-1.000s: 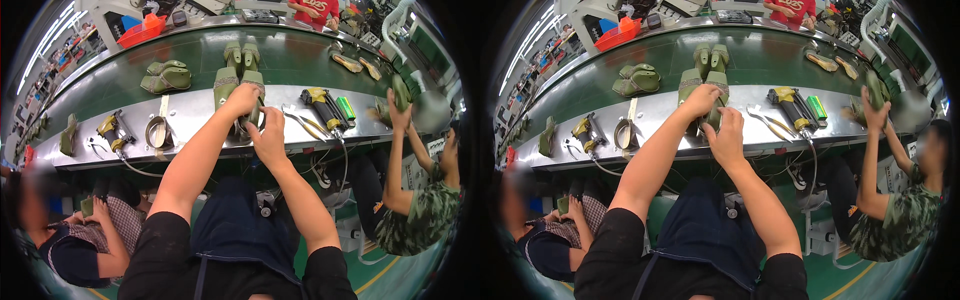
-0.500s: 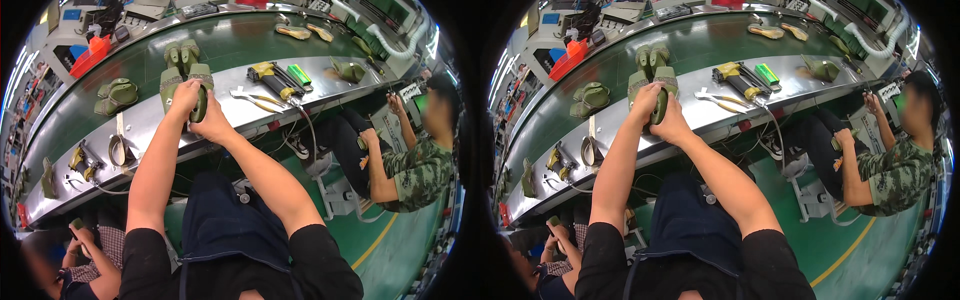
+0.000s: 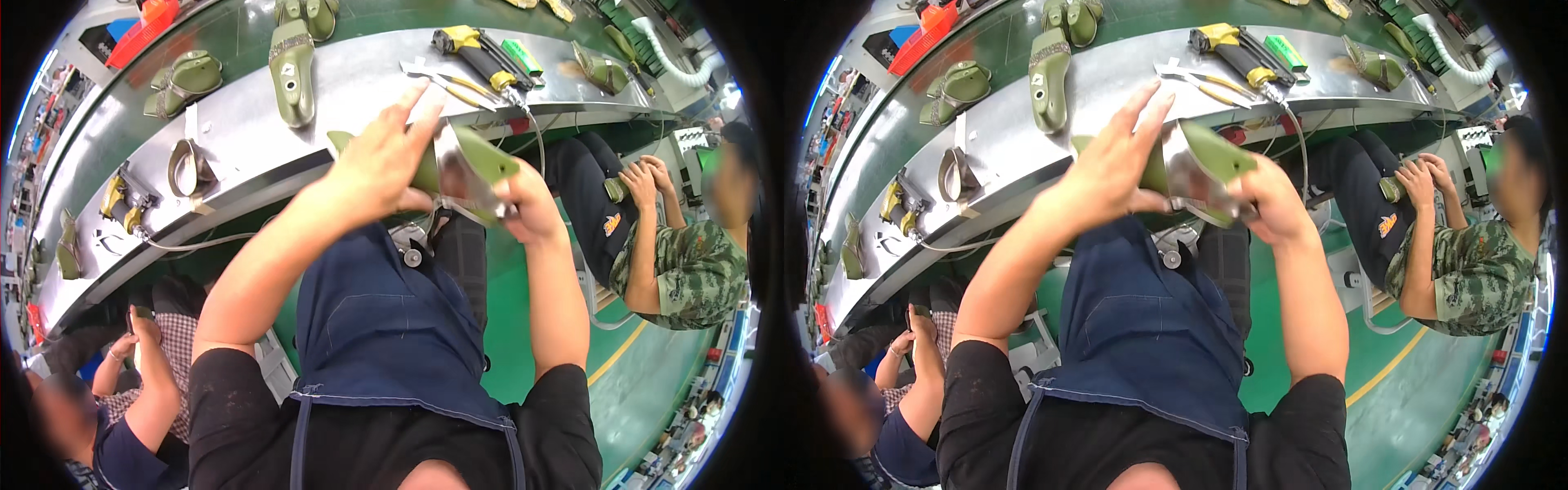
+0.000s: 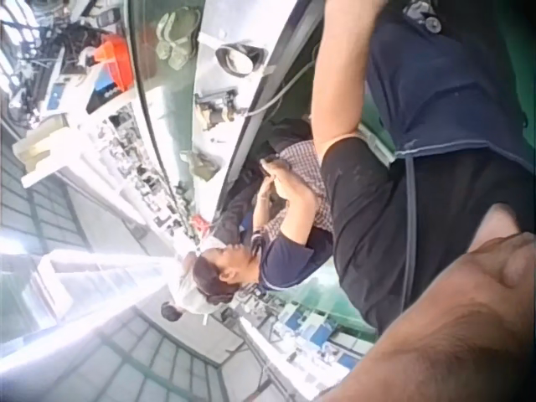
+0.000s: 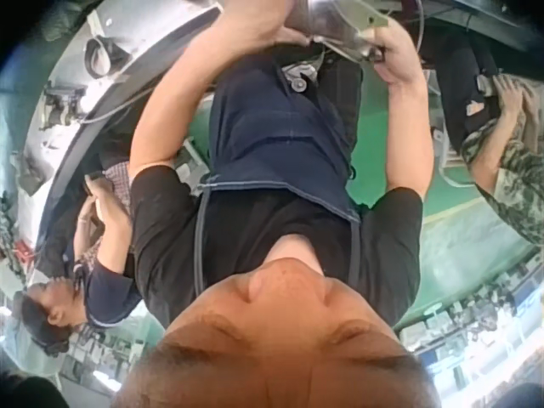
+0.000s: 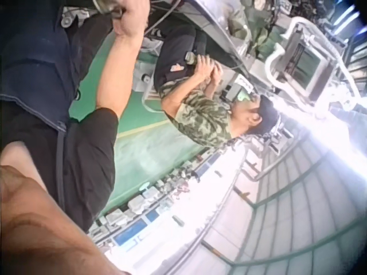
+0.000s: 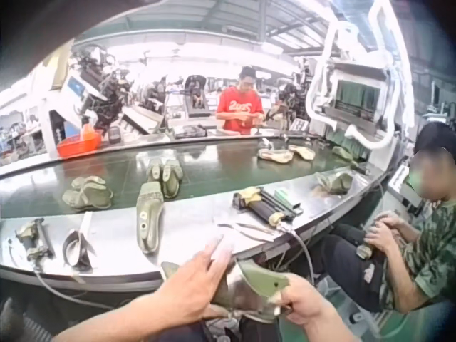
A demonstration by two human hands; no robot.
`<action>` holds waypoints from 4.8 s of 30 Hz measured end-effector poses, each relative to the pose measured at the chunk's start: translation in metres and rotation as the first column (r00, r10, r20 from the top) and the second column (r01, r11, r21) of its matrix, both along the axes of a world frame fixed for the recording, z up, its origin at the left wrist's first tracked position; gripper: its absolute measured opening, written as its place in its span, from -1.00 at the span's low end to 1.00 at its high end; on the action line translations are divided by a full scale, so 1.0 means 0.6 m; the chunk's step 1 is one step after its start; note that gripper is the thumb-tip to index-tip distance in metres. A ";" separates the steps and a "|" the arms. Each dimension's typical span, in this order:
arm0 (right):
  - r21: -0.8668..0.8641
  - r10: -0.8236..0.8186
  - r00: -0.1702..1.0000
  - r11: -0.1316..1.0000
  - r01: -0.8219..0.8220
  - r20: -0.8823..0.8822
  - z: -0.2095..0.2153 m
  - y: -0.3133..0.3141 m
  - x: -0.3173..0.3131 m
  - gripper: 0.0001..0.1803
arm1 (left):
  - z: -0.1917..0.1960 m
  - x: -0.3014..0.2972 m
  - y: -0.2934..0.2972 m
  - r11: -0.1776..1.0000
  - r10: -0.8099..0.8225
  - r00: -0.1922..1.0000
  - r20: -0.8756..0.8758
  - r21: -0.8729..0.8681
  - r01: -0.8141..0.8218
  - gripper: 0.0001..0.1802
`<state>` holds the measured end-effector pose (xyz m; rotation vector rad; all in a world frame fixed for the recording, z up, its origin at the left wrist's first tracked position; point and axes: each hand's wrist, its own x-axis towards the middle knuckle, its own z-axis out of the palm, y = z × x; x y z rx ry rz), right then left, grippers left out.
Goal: The person assembles green slipper uppers by attaching a decorative strap to the sole using a pneumatic staple gun. The worker picks up a slipper, positions the strap, and uses the tool to secure it, repeating the process for multiple units on a factory assembly line.
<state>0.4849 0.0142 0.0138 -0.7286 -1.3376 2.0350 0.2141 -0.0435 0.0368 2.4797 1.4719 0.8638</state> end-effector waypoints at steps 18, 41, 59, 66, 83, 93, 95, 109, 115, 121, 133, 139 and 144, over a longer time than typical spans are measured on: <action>-0.019 -0.144 0.865 0.984 0.175 0.481 -0.245 -0.175 -0.037 -0.37 | -0.314 0.120 -0.216 0.269 0.863 0.204 0.463 -0.762 0.590 -0.41; -0.010 -0.198 0.846 0.972 0.233 0.495 -0.307 -0.170 -0.014 -0.48 | -0.368 0.089 -0.125 0.548 0.624 0.396 0.674 -0.738 0.392 -0.52; 0.283 -0.375 0.765 0.924 0.259 0.524 -0.288 -0.149 -0.019 -0.63 | -0.338 0.084 -0.084 0.643 0.481 0.580 0.658 -0.714 0.277 -0.58; 0.523 -0.428 0.748 0.843 0.128 0.507 -0.267 -0.150 -0.016 -0.64 | -0.324 0.086 -0.088 0.777 0.329 0.798 0.505 -0.624 0.075 -0.64; 0.688 -0.502 0.743 0.722 0.078 0.442 -0.285 -0.164 -0.008 -0.69 | -0.318 0.105 -0.090 0.782 0.394 0.806 0.442 -0.622 -0.041 -0.71; 0.384 -0.332 0.766 0.915 0.121 0.550 -0.272 -0.123 -0.017 -0.76 | -0.316 0.105 -0.088 0.748 0.419 0.824 0.381 -0.659 -0.075 -0.71; 0.330 -0.312 0.757 0.934 0.135 0.574 -0.277 -0.123 -0.019 -0.76 | -0.321 0.106 -0.090 0.761 0.404 0.829 0.385 -0.645 -0.071 -0.70; 0.110 -0.189 0.837 0.982 0.154 0.513 -0.297 -0.098 -0.024 -0.81 | -0.320 0.108 -0.089 0.705 0.476 0.777 0.412 -0.707 -0.057 -0.71; 0.138 -0.191 0.820 0.981 0.138 0.540 -0.317 -0.175 -0.012 -0.49 | -0.354 0.124 -0.196 0.620 0.486 0.813 0.322 -0.782 -0.061 -0.29; -0.408 0.149 0.908 0.913 0.026 0.391 -0.265 -0.222 -0.006 -0.42 | -0.308 0.108 -0.236 0.267 0.707 0.432 0.560 -0.777 0.571 -0.11; -0.557 0.234 0.913 0.830 -0.009 0.334 -0.289 -0.234 -0.009 -0.39 | -0.301 0.117 -0.250 0.209 0.779 0.375 0.503 -0.771 0.601 -0.16; -0.367 0.175 0.880 0.930 -0.001 0.442 -0.307 -0.254 -0.006 -0.45 | -0.317 0.117 -0.256 0.223 0.795 0.402 0.454 -0.836 0.502 -0.14; -0.417 0.401 0.702 0.894 -0.162 0.589 -0.269 -0.216 0.008 -0.52 | -0.315 0.110 -0.246 0.195 0.787 0.397 0.473 -0.801 0.566 -0.06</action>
